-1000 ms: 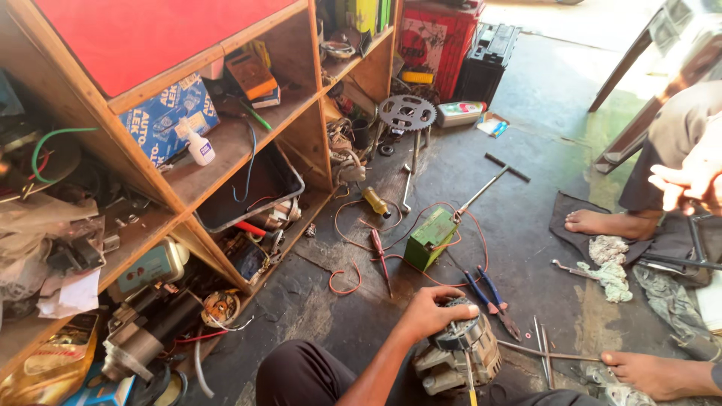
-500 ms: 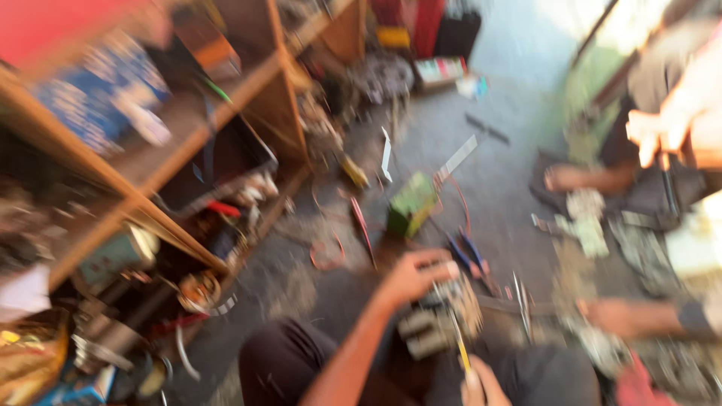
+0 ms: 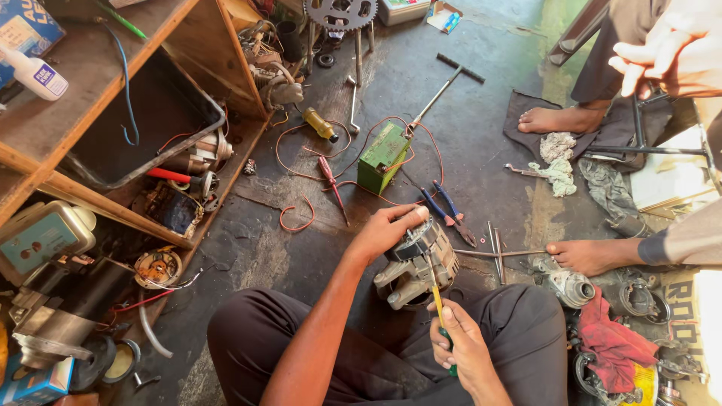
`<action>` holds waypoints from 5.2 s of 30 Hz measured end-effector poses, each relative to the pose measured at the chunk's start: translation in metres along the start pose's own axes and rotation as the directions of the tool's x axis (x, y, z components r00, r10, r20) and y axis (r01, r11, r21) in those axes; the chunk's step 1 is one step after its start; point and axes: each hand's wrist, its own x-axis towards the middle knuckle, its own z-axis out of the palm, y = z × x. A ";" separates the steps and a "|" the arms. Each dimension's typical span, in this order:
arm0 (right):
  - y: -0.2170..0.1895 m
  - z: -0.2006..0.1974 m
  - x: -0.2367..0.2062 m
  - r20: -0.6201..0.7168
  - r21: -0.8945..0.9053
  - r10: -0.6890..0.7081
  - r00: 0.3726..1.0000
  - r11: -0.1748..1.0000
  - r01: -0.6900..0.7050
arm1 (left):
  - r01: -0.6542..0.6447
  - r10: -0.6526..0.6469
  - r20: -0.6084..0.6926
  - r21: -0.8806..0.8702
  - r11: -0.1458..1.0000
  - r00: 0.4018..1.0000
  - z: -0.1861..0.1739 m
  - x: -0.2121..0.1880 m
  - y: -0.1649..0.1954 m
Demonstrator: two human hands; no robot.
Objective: The person sits on the floor and uses a hammer and punch to tap a pin into an alternator. They then use a screwdriver to adjust internal components and rotate the rotor shaft to test movement.
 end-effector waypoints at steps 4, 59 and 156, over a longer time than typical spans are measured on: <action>0.011 -0.001 0.009 -0.031 0.007 -0.057 0.998 0.998 0.058 | 0.020 -0.027 0.054 0.121 0.992 0.998 -0.004 -0.001 0.002; -0.005 -0.011 0.021 -0.155 -0.838 -0.654 0.740 0.484 0.252 | -0.082 0.096 -0.049 0.236 0.968 0.994 -0.004 -0.012 0.007; 0.007 -0.041 0.039 -0.103 -0.356 -0.317 0.943 0.897 0.262 | -0.121 0.144 -0.043 0.341 0.932 0.989 0.001 -0.018 0.011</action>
